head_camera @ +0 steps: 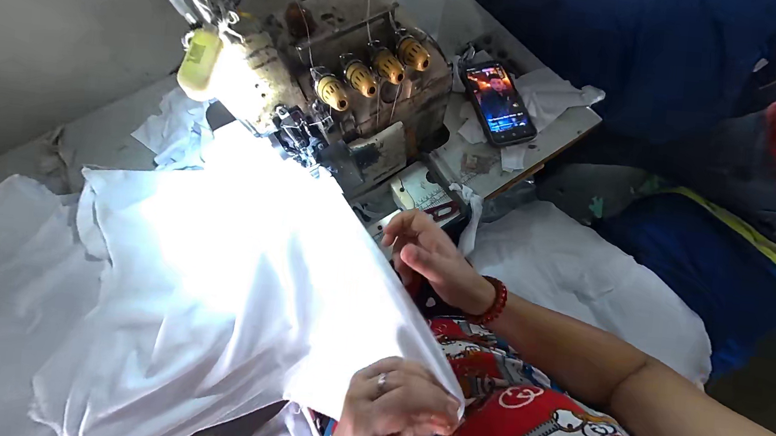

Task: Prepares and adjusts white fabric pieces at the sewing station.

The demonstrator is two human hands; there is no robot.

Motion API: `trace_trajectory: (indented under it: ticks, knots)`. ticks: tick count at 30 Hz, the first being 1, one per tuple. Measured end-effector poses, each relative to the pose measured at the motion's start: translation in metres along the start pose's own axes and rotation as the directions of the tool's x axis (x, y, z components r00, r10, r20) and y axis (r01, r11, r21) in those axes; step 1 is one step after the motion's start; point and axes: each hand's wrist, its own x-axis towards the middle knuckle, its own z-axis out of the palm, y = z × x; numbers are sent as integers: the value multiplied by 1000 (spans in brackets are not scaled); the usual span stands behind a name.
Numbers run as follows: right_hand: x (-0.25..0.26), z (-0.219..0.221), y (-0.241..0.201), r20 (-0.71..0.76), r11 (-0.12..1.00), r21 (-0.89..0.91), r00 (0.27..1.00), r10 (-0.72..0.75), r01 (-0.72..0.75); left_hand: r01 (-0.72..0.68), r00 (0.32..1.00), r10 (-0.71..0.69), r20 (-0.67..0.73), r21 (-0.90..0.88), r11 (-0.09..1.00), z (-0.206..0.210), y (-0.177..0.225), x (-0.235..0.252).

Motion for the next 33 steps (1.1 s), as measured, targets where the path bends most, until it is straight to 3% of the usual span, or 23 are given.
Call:
trace_trajectory:
  ticks: [2, 4, 8, 13, 21, 26, 30, 33]
  knots:
    - [14, 5, 5, 100, 976, 33, 972, 212, -216, 23, 1000, -23, 20, -12, 1000, 6, -15, 0]
    - [27, 13, 1, 174, 959, 72, 950, 258, -274, 27, 997, -29, 67, 39, 999, 6, -15, 4]
    - [49, 19, -13, 130, 977, 19, 969, 208, -212, 21, 988, -54, 147, 219, 975, 6, -1, 9]
    - [51, 13, -11, 105, 981, -92, 978, 179, -170, 51, 989, -92, 115, 317, 947, 0, -13, 6]
    - [57, 13, -6, 60, 979, -42, 977, 203, -201, 2, 989, -78, 127, 509, 861, -46, -35, 40]
    - [63, 10, 1, 73, 993, -31, 990, 120, -118, 3, 987, -103, 124, 623, 782, -69, -41, 63]
    - [59, 7, -2, 102, 989, 41, 986, 134, -139, -44, 992, -61, 114, 740, 672, -77, -41, 75]
    - [45, 4, -5, 111, 982, 66, 979, 170, -178, -76, 996, 14, 88, 756, 651, -75, -43, 71]
